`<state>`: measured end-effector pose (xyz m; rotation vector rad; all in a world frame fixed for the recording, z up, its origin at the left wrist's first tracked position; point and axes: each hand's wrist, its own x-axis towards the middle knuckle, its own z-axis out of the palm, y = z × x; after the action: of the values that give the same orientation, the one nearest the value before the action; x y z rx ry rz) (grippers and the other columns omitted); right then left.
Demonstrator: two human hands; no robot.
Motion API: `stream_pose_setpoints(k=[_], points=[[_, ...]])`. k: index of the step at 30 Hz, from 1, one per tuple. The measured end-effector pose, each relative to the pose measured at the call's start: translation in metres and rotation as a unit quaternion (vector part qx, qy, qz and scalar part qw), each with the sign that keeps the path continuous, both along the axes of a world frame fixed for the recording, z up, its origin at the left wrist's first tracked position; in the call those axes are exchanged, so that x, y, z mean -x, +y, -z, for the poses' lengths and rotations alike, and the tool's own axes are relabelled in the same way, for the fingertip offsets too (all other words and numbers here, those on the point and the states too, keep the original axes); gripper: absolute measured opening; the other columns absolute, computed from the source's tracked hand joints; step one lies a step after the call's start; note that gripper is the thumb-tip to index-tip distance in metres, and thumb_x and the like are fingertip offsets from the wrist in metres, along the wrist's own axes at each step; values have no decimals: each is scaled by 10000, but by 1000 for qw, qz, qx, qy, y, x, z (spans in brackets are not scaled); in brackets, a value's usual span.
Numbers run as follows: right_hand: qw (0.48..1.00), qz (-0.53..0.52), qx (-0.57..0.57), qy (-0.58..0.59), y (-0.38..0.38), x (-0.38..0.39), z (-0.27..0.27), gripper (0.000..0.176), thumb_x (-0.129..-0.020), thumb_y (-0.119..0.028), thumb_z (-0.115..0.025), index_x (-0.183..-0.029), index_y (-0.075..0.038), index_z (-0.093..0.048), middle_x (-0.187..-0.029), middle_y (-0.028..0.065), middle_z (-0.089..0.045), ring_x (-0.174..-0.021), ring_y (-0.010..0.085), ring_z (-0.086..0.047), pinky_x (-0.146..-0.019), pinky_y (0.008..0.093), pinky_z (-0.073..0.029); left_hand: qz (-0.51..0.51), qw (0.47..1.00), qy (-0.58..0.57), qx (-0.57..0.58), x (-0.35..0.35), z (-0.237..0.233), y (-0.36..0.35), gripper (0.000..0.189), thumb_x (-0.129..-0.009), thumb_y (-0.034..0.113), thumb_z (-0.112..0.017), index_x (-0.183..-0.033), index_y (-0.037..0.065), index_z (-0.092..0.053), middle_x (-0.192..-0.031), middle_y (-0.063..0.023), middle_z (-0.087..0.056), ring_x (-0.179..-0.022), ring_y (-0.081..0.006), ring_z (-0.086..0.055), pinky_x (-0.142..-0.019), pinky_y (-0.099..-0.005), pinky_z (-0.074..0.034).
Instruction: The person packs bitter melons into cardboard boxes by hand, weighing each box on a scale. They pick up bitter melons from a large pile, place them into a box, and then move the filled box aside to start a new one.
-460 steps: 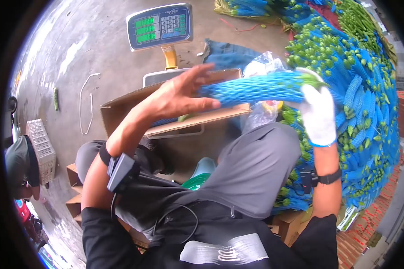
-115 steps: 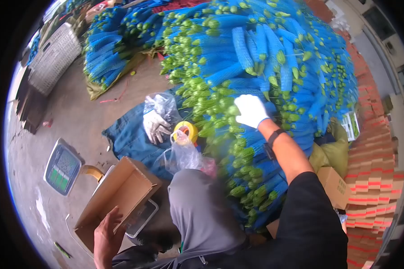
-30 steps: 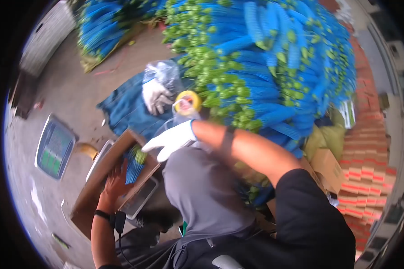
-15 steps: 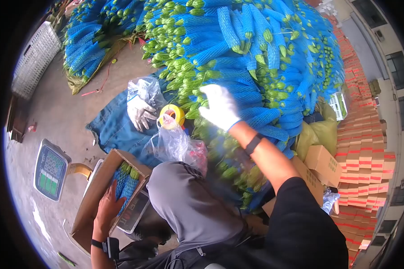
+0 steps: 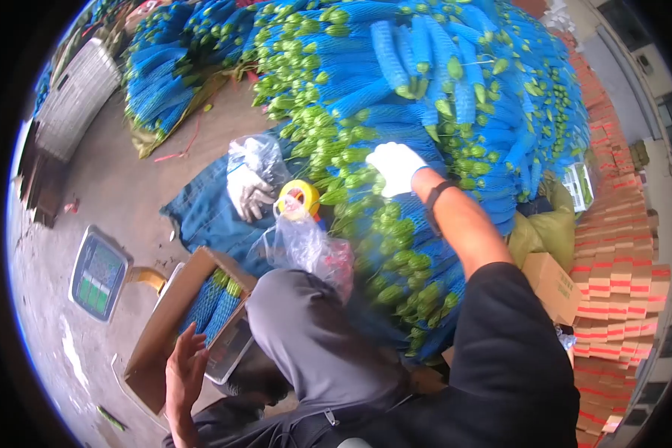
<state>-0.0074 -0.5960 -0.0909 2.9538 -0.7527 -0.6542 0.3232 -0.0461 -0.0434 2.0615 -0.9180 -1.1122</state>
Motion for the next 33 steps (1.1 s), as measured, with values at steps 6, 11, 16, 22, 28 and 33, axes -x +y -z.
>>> stream_pose_setpoints(k=[6, 11, 16, 22, 28, 33], points=[[995, -24, -1, -94, -4, 31, 4, 801, -685, -356, -880, -1385, -60, -625, -1375, 233, -650, -1276, 411, -615, -1103, 488, -496, -44, 995, 87, 13, -5, 7, 10, 521, -1049, 108, -666, -1544, 48, -513, -1267, -141, -717, -1225, -196, -654, -1059, -355, -514], [966, 116, 34, -229, 49, -16, -99, 710, -716, -243, -857, -1350, -62, -592, -1249, 201, -672, -1166, 377, -661, -1036, 450, -535, 37, 998, -55, -2, -1, -8, 13, 583, -988, 176, -741, -1524, 93, -529, -1311, -173, -705, -990, -289, -750, -909, -404, -598], [900, 44, -165, -401, 88, -81, -201, 731, -760, -49, -769, -1443, -69, -509, -1287, 73, -602, -1216, 203, -575, -1101, 352, -449, 176, 960, -206, -69, 36, 24, 35, 686, -947, 382, -717, -1497, 37, -496, -1538, -288, -506, -1124, -445, -706, -959, -498, -582], [852, -178, -324, -371, 265, -225, -284, 755, -760, -6, -670, -1486, -50, -465, -1384, 106, -587, -1329, 210, -558, -1155, 347, -425, 176, 947, -223, -147, 44, 23, 49, 608, -918, 356, -706, -1393, 4, -564, -1588, -377, -408, -1084, -437, -728, -893, -493, -608], [844, -363, -313, -240, 425, -361, -236, 656, -753, -210, -827, -1336, -38, -580, -1195, 125, -702, -1077, 238, -700, -965, 370, -565, 164, 928, -314, -114, 56, 63, 60, 512, -876, 282, -675, -1311, 14, -631, -1594, -380, -410, -1111, -379, -708, -794, -430, -628], [862, -419, -278, -70, 547, -425, -139, 669, -773, -419, -784, -1274, -11, -609, -1140, 190, -738, -1032, 358, -737, -927, 437, -583, 34, 955, -287, -59, 80, 76, 51, 478, -888, 250, -730, -1314, 36, -709, -1580, -340, -449, -1120, -390, -687, -865, -441, -599]])
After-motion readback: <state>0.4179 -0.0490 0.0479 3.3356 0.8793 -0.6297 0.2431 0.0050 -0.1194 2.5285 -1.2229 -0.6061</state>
